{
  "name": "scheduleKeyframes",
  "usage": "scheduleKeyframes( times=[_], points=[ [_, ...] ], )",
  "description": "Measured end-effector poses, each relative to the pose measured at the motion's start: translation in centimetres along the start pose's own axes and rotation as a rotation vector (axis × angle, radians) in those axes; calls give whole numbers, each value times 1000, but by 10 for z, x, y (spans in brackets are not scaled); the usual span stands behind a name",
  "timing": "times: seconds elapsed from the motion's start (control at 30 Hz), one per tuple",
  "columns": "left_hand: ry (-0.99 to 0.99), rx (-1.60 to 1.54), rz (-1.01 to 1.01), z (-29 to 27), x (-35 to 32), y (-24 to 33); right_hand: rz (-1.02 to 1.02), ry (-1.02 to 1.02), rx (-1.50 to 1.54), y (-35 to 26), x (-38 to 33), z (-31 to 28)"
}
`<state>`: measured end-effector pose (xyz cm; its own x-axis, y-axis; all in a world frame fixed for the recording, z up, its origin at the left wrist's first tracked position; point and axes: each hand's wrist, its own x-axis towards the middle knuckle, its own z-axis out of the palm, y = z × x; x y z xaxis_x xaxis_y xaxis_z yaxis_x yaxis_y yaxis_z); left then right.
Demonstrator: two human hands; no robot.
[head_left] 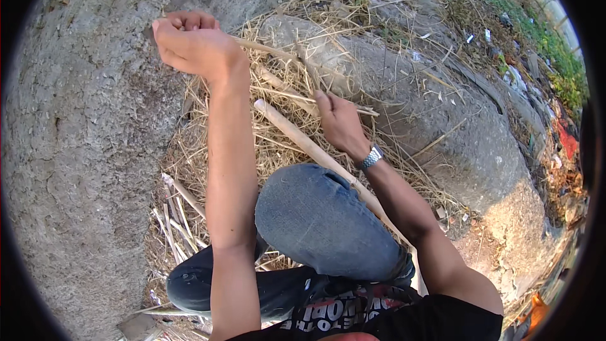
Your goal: The person shaves a thin bamboo strip using a machete and then splits the end of a bamboo pole with the same tool.
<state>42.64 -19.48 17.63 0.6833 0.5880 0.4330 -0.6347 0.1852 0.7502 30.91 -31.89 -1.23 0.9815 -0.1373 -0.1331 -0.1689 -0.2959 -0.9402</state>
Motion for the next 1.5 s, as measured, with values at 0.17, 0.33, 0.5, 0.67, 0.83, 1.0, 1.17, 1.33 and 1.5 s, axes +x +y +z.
scheduleKeyframes(
  times=[0.17, 0.33, 0.5, 0.67, 0.83, 1.0, 1.17, 1.33, 1.5],
  points=[
    [2, 37, -2, 10, -3, 1, -404, 5, 133, -81, -2, 3],
    [73, 47, 5, -2, 8, -6, 64, 116, -45, 89, 23, 12],
    [86, 25, 12, 15, 0, -8, 296, 107, -177, 192, 16, -7],
    [-71, -24, 3, 27, -5, -5, 51, 41, 104, 53, 15, 3],
    [-66, -51, -21, 18, 6, -2, -133, 23, 73, 10, 18, 1],
    [-37, -85, -67, 10, 9, -5, 129, 79, -11, 117, 32, 3],
    [-76, -75, -59, 14, -4, 1, 226, 9, 75, 75, 34, 1],
    [-71, -100, -57, 10, 3, 3, -339, 25, 139, -37, 26, 8],
    [16, -97, -105, -18, 19, -2, -55, 26, -11, 56, 36, 15]
  ],
)
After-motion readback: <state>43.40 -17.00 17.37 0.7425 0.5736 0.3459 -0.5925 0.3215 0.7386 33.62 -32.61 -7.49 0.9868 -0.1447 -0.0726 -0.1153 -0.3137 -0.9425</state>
